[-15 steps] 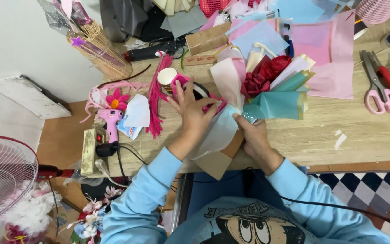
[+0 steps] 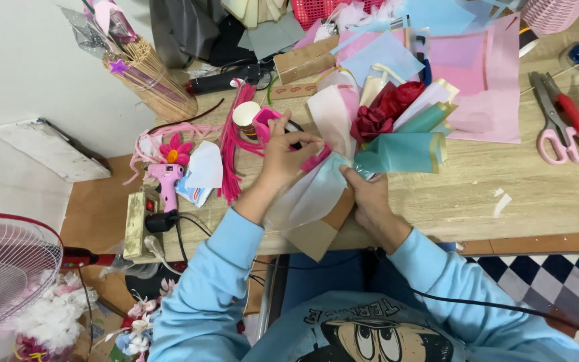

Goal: The person wraps a bouquet of red roses with multiple layers of colored paper, including teal, white, and pink sheets. They use a tape dispenser to secure the paper layers around the bouquet base and adjust the arrangement on the table.

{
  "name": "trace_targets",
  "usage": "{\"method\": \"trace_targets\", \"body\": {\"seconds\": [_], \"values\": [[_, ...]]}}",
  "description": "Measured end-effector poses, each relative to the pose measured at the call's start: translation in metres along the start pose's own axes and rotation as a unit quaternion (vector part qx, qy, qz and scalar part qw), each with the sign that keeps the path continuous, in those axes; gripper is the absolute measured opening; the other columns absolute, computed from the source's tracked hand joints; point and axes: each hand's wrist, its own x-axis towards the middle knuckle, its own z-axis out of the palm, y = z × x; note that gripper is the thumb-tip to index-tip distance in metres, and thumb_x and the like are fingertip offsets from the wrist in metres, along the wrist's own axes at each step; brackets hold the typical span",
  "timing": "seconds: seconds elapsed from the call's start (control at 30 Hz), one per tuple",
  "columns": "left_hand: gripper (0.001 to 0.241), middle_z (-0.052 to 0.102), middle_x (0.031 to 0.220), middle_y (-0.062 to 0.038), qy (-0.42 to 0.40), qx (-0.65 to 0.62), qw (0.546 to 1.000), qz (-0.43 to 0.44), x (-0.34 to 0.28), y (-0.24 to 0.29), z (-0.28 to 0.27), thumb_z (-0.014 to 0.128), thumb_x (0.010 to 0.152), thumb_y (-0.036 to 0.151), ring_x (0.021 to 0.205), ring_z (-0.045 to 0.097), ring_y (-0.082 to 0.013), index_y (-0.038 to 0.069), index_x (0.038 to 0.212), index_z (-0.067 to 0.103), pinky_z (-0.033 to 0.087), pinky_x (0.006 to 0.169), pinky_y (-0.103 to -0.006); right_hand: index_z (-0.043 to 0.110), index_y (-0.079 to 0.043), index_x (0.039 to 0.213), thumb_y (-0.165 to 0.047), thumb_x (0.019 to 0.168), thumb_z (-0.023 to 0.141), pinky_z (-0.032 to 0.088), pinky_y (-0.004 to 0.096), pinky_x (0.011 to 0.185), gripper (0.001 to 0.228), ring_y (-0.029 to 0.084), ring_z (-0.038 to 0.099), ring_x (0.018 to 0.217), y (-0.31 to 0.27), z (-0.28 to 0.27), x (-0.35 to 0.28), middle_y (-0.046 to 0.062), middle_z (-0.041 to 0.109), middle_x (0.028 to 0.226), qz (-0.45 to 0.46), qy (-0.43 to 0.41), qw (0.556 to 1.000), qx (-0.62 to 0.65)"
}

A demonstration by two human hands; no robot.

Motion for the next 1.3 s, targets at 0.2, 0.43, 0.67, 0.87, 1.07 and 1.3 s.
{"method": "trace_targets", "body": {"seconds": [0.2, 0.43, 0.67, 0.87, 1.07, 1.3], "values": [[0.022, 0.033, 0.161, -0.024, -0.016, -0.193, 0.980, -0.045, -0.005, 0.038, -0.016, 0.084, 0.084, 0.017, 0.155, -0.003, -0.0455, 0.011, 0.105, 0.080, 0.006, 0.124, -0.0558, 0.061, -0.001, 0.118, -0.013, 0.077, 0.090, 0.060, 0.038, 0.071, 0.052, 0.021, 0.068, 0.085, -0.033, 0.016, -0.026, 0.011, 0.069, 0.096, -0.017, -0.001, 1.000, -0.011], [0.026, 0.073, 0.108, -0.010, 0.017, -0.344, 0.932, -0.118, 0.012, 0.044, -0.051, 0.087, 0.082, 0.022, 0.098, 0.069, -0.0215, 0.014, 0.106, 0.079, 0.059, 0.087, -0.0377, 0.055, 0.001, 0.125, -0.019, 0.080, 0.091, 0.061, 0.043, 0.084, 0.061, 0.024, 0.068, 0.098, -0.042, 0.018, -0.037, 0.016, 0.068, 0.110, -0.014, -0.008, 0.999, -0.048], [0.037, 0.064, 0.119, -0.007, 0.111, -0.325, 0.928, -0.141, 0.055, -0.014, -0.083, 0.087, 0.084, 0.034, 0.124, 0.048, -0.0291, 0.020, 0.115, 0.074, 0.022, 0.104, -0.0491, 0.058, 0.006, 0.120, -0.016, 0.079, 0.090, 0.061, 0.042, 0.074, 0.057, 0.026, 0.069, 0.091, -0.050, 0.020, -0.043, 0.018, 0.067, 0.103, -0.023, -0.009, 0.999, -0.024], [0.021, 0.054, 0.104, -0.001, 0.163, -0.281, 0.940, -0.105, 0.073, -0.052, -0.084, 0.069, 0.096, 0.030, 0.101, 0.049, -0.0191, 0.019, 0.114, 0.064, 0.024, 0.091, -0.0397, 0.057, 0.005, 0.121, -0.017, 0.079, 0.091, 0.062, 0.043, 0.072, 0.059, 0.027, 0.070, 0.091, -0.041, 0.014, -0.028, 0.018, 0.067, 0.104, -0.026, -0.012, 0.999, -0.032], [0.011, 0.077, 0.099, -0.007, 0.190, -0.045, 0.981, -0.017, 0.102, -0.083, -0.089, 0.044, 0.105, 0.027, 0.069, 0.074, -0.0178, 0.019, 0.107, 0.051, 0.058, 0.063, -0.0262, 0.061, 0.005, 0.114, -0.013, 0.077, 0.090, 0.062, 0.040, 0.061, 0.050, 0.025, 0.071, 0.078, -0.032, 0.015, -0.020, 0.015, 0.068, 0.093, -0.034, -0.002, 0.999, -0.004], [0.012, 0.078, 0.087, -0.010, 0.188, -0.076, 0.977, -0.063, 0.117, -0.093, -0.093, 0.035, 0.106, 0.023, 0.055, 0.074, -0.0217, 0.017, 0.113, 0.043, 0.063, 0.049, -0.0269, 0.061, 0.005, 0.110, -0.011, 0.076, 0.090, 0.061, 0.043, 0.058, 0.047, 0.028, 0.073, 0.074, -0.025, 0.013, -0.015, 0.018, 0.070, 0.089, -0.022, 0.011, 1.000, -0.001]]}}
